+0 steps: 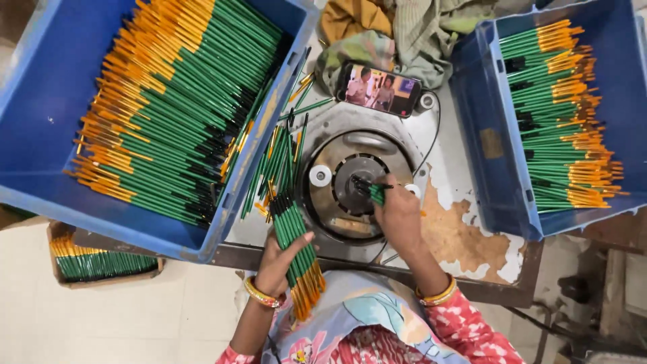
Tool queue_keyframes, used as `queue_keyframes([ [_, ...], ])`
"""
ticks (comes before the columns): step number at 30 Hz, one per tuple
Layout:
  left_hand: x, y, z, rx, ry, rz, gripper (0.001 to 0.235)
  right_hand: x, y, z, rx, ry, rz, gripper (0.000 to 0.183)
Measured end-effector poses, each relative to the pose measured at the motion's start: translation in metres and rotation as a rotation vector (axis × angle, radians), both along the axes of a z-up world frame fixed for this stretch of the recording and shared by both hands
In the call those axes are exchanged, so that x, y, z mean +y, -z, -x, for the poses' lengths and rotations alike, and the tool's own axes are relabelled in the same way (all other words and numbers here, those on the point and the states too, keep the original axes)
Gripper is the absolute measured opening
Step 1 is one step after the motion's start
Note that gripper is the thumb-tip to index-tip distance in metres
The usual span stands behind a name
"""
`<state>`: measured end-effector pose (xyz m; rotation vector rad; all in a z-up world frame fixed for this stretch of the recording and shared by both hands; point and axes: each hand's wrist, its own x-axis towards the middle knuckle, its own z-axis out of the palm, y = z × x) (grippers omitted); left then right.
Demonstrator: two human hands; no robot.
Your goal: The person feeds bamboo incense sticks into a manufacturing machine for coating or processing.
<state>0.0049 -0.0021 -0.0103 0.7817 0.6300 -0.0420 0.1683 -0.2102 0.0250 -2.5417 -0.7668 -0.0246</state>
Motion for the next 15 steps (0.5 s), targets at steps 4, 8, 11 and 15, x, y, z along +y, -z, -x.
queue_keyframes([
  [4, 0.001, 0.014, 0.006, 0.114, 0.009, 0.044, 0.027, 0.004, 0.001, 0.003, -0.032, -0.004, -0.122, 0.041],
  [8, 0.013, 0.000, 0.007, 0.033, 0.092, 0.033, 0.029, 0.003, -0.005, -0.003, -0.004, -0.014, -0.004, 0.044],
  [11, 0.014, -0.019, 0.015, -0.024, 0.163, 0.014, 0.028, 0.000, -0.019, 0.015, 0.042, 0.026, 0.046, 0.046],
  [15, 0.002, -0.012, 0.018, -0.211, 0.318, -0.308, 0.027, 0.012, -0.067, 0.045, 0.402, 0.090, -0.472, 0.025],
])
